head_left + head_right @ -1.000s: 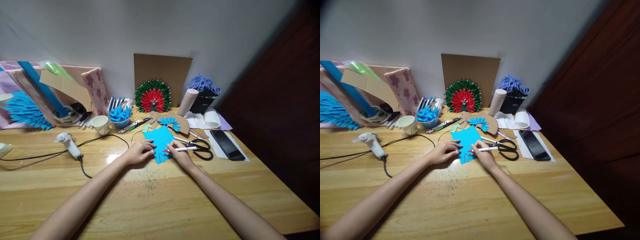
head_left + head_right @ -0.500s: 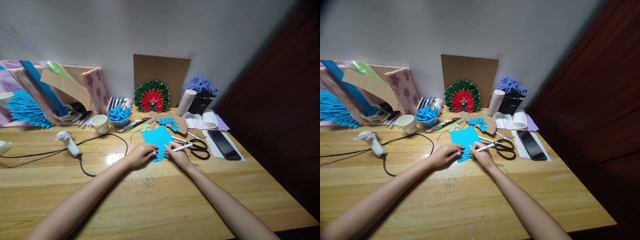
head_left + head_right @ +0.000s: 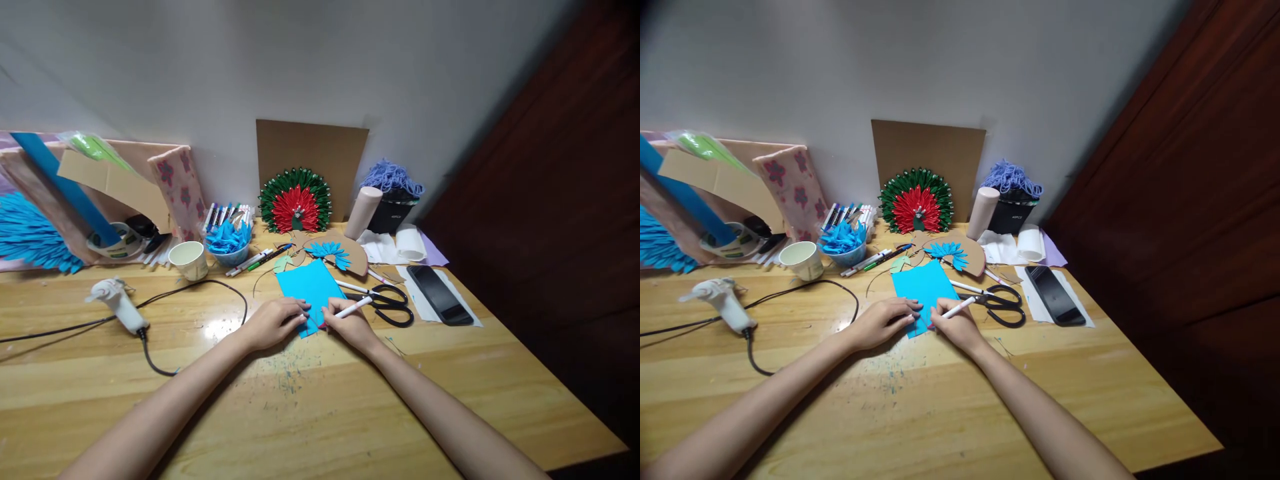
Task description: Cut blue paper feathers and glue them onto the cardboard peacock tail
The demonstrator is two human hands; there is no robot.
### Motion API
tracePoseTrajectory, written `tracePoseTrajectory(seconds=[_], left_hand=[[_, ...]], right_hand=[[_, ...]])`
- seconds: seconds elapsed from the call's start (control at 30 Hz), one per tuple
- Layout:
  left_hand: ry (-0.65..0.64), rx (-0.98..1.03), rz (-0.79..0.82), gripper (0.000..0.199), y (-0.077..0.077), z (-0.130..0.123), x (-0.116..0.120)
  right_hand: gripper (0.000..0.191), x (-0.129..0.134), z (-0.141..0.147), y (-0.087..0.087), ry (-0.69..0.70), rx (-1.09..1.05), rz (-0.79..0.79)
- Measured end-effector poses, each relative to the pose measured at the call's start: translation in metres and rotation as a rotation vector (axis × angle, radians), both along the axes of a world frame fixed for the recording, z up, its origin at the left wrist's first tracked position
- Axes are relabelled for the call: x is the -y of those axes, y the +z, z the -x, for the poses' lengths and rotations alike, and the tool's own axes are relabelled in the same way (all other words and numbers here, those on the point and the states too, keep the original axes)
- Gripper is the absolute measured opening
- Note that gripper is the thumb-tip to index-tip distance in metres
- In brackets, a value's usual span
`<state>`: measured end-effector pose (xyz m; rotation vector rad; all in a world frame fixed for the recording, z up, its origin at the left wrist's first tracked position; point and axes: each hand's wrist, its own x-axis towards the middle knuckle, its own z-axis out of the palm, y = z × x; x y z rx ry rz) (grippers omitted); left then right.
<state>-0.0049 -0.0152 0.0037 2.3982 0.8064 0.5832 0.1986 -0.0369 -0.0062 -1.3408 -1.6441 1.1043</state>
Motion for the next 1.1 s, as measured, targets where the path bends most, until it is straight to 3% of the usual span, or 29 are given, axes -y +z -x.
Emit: tracePoseTrajectory(seconds=[0.33, 0.5, 0.63, 1.1], left_hand=[[0.016, 0.016, 0.015, 0.029, 0.000, 0.001, 0.001], [0.053, 0.050, 0.028, 0.031, 0.003, 0.000, 0.002], [0.090, 0.074, -0.010, 0.031, 0.005, 0.000, 0.003], [0.152, 0.030, -0.134, 0.030, 0.001, 0.002, 0.002]], right_hand=[[0.033, 0.002, 0.000, -0.003, 0.019, -0.016, -0.017], [0.030, 0.001, -0.001, 0.001, -0.047, -0.213, -0.052], [0.027, 0.001, 0.002, 0.005, 0.008, -0.345, -0.062], [0.018, 0.009, 0.008, 0.009, 0.118, -0.282, -0.055]])
